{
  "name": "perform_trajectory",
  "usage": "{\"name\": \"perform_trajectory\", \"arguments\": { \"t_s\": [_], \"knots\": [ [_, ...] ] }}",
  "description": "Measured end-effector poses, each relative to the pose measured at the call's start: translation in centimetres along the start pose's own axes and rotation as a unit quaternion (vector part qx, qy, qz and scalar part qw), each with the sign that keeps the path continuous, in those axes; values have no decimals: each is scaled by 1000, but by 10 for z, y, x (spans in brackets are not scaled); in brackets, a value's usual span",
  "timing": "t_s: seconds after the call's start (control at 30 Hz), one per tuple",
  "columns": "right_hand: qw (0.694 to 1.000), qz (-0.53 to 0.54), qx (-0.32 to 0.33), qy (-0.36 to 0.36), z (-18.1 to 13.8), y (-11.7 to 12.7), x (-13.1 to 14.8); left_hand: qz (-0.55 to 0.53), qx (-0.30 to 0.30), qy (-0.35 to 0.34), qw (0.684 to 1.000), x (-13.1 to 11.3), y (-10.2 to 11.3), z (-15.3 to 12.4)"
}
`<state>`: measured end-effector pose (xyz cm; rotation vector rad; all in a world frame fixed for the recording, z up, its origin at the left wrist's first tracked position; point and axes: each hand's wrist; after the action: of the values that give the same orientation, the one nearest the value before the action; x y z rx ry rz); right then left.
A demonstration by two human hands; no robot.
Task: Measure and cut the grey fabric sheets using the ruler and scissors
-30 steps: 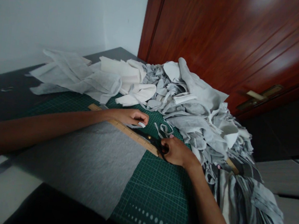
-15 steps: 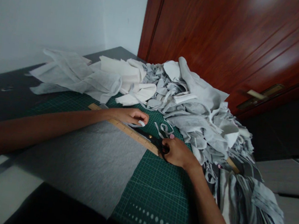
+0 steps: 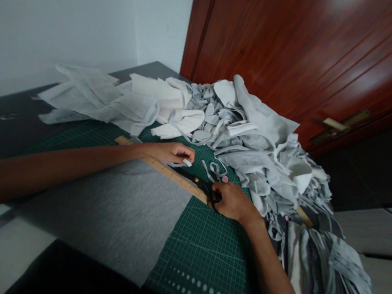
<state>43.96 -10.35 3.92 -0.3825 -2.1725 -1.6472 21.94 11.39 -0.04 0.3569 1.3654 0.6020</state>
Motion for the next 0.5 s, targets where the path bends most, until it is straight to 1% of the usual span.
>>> {"name": "perform_trajectory", "arguments": {
  "t_s": [0.5],
  "knots": [
    [1000,-14,2,-6,2,1,9,9,-6,13,1000,-6,0,1]
  ]
}}
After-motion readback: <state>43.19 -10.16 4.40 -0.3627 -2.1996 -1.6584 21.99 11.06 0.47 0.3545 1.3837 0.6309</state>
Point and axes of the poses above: each hand's wrist, its own z-axis towards the middle knuckle, its own y-axis out of the back of the hand, x = y × z, and after that the axes turned 12 degrees about z, right-handed
